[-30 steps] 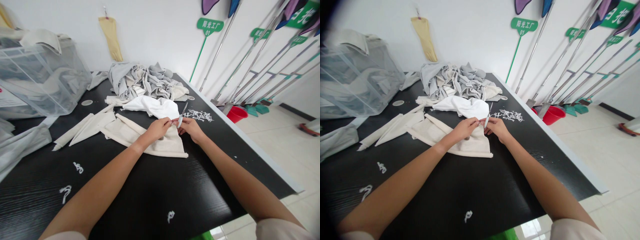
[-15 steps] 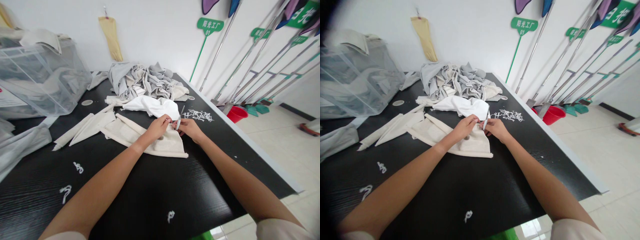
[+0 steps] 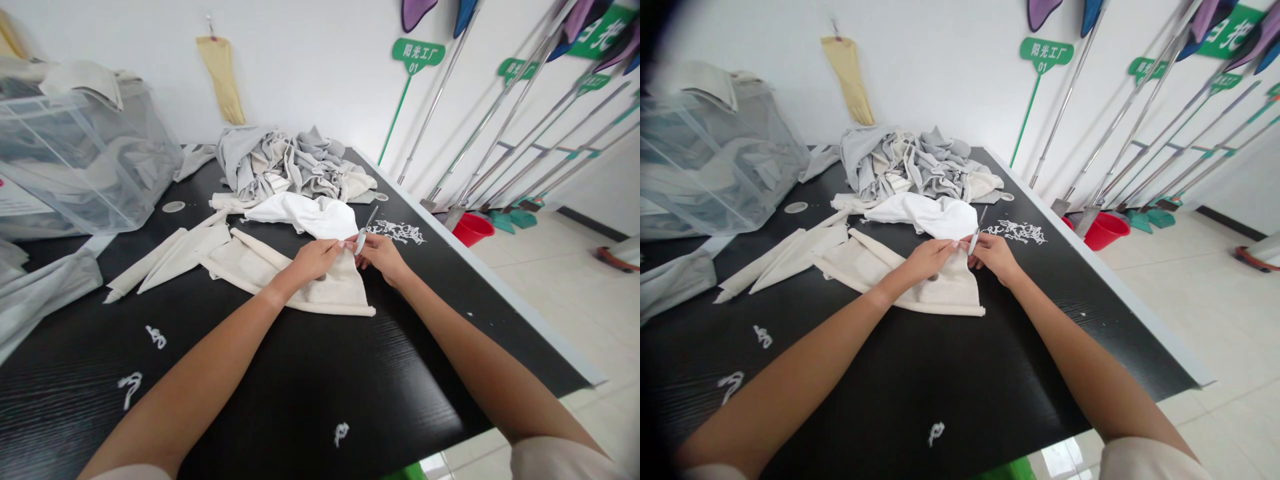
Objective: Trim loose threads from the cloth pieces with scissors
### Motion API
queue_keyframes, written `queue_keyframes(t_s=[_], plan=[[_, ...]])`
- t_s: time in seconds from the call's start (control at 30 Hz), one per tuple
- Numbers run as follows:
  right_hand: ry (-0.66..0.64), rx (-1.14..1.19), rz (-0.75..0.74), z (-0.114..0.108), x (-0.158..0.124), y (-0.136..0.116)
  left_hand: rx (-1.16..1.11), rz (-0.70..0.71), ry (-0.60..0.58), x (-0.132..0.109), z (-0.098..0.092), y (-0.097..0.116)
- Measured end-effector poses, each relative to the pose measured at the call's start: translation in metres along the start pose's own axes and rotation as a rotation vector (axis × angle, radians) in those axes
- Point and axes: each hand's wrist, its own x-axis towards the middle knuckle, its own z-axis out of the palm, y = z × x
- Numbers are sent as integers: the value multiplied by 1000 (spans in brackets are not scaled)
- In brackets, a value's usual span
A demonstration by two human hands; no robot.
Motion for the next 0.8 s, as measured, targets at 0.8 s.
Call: queue_keyframes(t_s=[0.8], plan=[[-57, 50, 46, 3, -1, 3, 44, -13, 112, 4, 4, -1]])
